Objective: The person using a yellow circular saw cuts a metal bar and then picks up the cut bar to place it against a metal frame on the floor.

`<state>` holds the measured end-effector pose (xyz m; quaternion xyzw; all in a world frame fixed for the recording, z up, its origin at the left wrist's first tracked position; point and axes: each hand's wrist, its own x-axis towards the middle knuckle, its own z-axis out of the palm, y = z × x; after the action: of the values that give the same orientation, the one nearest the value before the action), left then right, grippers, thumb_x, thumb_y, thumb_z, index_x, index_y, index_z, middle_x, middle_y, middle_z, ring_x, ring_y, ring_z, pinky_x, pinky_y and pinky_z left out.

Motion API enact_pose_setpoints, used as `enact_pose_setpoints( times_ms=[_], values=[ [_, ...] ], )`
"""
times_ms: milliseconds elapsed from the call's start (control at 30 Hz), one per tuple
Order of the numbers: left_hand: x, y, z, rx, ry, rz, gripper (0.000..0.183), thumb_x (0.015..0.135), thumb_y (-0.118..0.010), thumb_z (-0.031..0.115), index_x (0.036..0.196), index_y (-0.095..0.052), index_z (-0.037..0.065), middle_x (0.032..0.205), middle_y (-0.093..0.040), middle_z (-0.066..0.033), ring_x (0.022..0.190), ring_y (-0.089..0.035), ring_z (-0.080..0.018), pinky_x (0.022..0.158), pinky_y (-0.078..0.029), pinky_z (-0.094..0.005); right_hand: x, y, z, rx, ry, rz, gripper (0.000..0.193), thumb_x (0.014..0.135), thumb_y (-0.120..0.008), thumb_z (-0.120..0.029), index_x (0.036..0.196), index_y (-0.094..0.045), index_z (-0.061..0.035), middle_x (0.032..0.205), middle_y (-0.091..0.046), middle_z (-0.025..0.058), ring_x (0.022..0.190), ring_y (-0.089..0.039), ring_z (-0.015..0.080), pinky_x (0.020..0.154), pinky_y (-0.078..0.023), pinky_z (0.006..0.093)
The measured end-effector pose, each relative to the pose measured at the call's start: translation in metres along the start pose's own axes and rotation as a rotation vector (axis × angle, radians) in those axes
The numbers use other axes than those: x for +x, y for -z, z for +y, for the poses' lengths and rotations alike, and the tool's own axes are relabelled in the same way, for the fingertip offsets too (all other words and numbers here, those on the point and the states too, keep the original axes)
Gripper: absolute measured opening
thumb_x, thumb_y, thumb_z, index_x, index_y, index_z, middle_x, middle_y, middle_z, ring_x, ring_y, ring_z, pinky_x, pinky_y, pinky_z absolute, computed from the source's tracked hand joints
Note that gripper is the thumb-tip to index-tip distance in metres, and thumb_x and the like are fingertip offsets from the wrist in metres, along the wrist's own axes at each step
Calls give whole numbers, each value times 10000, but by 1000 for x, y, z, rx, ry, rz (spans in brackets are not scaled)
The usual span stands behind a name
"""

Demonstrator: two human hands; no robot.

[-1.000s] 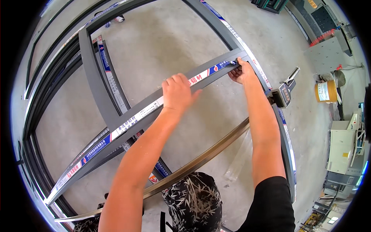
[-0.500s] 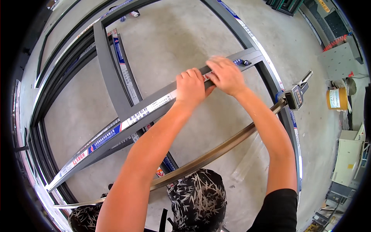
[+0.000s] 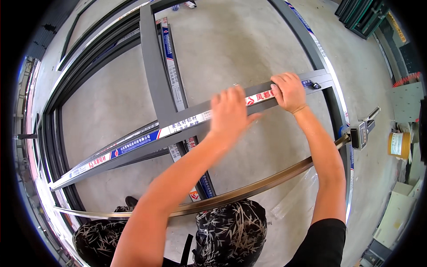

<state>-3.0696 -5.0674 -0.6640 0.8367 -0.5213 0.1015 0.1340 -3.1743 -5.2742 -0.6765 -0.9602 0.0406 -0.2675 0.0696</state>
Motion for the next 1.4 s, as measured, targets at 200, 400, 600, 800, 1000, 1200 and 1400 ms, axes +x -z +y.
enact_pose_setpoints(
  times_ms=[200, 400, 600, 800, 1000, 1200, 1400],
  values=[
    [-21, 16, -40, 90, -42, -66, 799, 729, -665, 626, 1106, -537, -67, 915, -538, -129, 820, -532, -258, 739, -428, -362, 11, 1, -5, 6, 19, 7, 150, 841, -607, -178, 926, -615, -54, 904, -648, 74, 866, -596, 282, 833, -450, 397],
    [-20, 12, -40, 112, -80, -44, 814, 736, -649, 635, 1092, -533, -89, 884, -544, -143, 771, -538, -262, 702, -430, -366, 13, 5, -12, -30, 0, -8, 181, 821, -629, -196, 929, -617, -51, 911, -645, 82, 876, -600, 287, 841, -450, 403],
    [-21, 9, -39, 52, -63, -90, 788, 722, -664, 618, 1069, -540, -78, 889, -556, -139, 761, -541, -268, 689, -433, -365, 24, -21, -86, -8, 17, 116, 267, 781, -667, -247, 947, -623, -44, 960, -621, 104, 897, -579, 294, 831, -451, 413],
    [-18, 10, -40, 81, -84, -39, 777, 696, -686, 615, 1033, -553, -73, 857, -559, -130, 739, -543, -261, 679, -427, -367, 33, -18, -81, -32, 58, 66, 266, 764, -673, -248, 936, -623, -51, 893, -601, 85, 853, -565, 282, 819, -454, 398],
    [-17, 3, -36, 67, -48, -18, 777, 709, -666, 628, 1021, -563, -76, 849, -565, -134, 743, -545, -260, 668, -423, -367, 21, -7, -83, -21, -25, -145, 447, 769, -684, -237, 1149, -566, -33, 1108, -579, 127, 1086, -528, 332, 975, -404, 443],
    [-23, 4, -43, 142, -94, 9, 811, 761, -600, 652, 1070, -580, -98, 937, -592, -187, 832, -575, -296, 724, -437, -380, 44, 21, -87, -51, 153, -512, 850, 637, -800, -272, 1349, -422, -4, 1258, -513, 160, 1205, -463, 356, 1063, -364, 450],
    [-19, 13, -37, 2, -57, -73, 823, 751, -609, 655, 1105, -578, -88, 970, -598, -179, 871, -580, -298, 764, -436, -385, 41, -17, -88, -4, 277, -385, 914, 559, -830, -238, 1336, -424, 17, 1162, -542, 149, 1082, -530, 319, 965, -435, 421]
  ],
)
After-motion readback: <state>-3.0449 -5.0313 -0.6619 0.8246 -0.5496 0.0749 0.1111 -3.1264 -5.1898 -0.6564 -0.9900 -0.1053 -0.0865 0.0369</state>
